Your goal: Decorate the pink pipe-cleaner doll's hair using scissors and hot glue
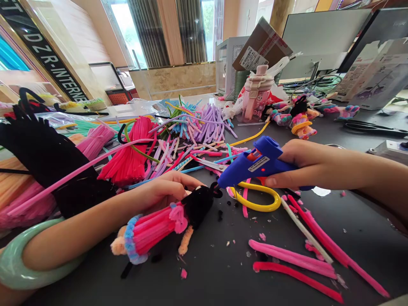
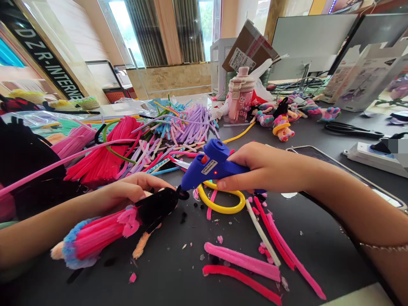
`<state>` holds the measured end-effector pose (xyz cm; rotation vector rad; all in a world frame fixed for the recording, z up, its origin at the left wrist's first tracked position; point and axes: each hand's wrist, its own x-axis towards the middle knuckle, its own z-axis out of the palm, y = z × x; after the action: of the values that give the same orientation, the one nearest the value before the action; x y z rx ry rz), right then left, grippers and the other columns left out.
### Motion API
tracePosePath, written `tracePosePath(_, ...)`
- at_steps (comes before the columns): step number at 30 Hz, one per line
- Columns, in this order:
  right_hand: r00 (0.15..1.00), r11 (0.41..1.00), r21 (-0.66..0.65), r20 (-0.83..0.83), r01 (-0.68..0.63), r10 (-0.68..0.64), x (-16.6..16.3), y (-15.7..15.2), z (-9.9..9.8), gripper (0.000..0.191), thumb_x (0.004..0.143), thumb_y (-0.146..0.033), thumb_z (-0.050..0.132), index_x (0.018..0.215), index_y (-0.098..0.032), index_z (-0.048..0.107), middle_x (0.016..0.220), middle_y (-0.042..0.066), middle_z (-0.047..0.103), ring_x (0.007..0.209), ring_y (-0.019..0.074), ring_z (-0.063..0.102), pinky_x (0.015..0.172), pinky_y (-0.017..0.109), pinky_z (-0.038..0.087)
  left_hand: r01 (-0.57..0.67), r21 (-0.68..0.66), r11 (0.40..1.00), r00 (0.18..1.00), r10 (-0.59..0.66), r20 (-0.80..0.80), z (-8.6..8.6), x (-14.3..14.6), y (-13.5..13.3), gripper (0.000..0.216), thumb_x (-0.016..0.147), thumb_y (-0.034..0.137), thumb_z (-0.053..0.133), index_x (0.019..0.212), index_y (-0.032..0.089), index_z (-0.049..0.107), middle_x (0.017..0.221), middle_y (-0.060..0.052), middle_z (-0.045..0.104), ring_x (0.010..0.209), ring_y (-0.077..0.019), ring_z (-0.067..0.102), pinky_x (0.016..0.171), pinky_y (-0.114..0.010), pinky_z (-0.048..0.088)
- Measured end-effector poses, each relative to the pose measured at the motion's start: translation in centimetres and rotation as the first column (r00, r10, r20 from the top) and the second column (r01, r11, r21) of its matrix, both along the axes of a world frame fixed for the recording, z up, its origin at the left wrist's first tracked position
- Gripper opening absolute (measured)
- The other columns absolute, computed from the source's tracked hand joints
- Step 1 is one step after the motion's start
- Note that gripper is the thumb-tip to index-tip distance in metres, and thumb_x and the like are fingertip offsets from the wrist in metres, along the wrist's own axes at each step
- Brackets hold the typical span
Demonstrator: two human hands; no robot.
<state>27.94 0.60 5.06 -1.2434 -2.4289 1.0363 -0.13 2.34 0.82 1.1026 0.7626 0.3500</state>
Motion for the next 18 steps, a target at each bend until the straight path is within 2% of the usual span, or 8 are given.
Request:
tracePosePath(5,1.000,0.999,-0.048,-0.019,0.003,-0.004,0.11,0.16,0.03,0.045,0.078,-0.054,0.055,0.052,-0.018,0.048,0.045,-0.006,0.043,0.041,0.0059,0.035,0.040,0.023,0.025,0.017,0.017,1.000,1.000,-0.017,0.010,-0.42,-0.11,0.14,0.045,0.054,0.010,0.055,0.095,0.009,0.073,0.080,-0.007,0.074,0.063,-0.0183,0.065,0.060,-0.025,0.051)
tracePosePath(15,0.999,0.992,-0.124,-0.036,0.016,-0.020,0.44,0.92,-0.33,0.039,0.076,-0.050,0.057,0.054,-0.019,0.049,0.045,-0.006,0.043,0.041,0.0063,0.035,0.040,0.024,0.026,0.057,0.070,0.996,0.998,-0.059,0.024,-0.11,0.02,-0.08,0.048,0.053,0.009,0.053,0.097,0.007,0.072,0.081,-0.007,0.074,0.065,-0.0175,0.065,0.061,-0.023,0.050)
tracePosePath(18,0.998,0.990,-0.137,-0.047,0.022,-0.029,0.53,1.01,-0.39,0.038,0.076,-0.050,0.058,0.055,-0.018,0.051,0.046,-0.005,0.045,0.041,0.0065,0.036,0.039,0.023,0.025,0.056,0.050,0.997,0.998,-0.057,0.015,-0.08,-0.05,-0.02,0.048,0.054,0.010,0.054,0.098,0.008,0.072,0.081,-0.007,0.074,0.062,-0.0177,0.065,0.059,-0.025,0.050)
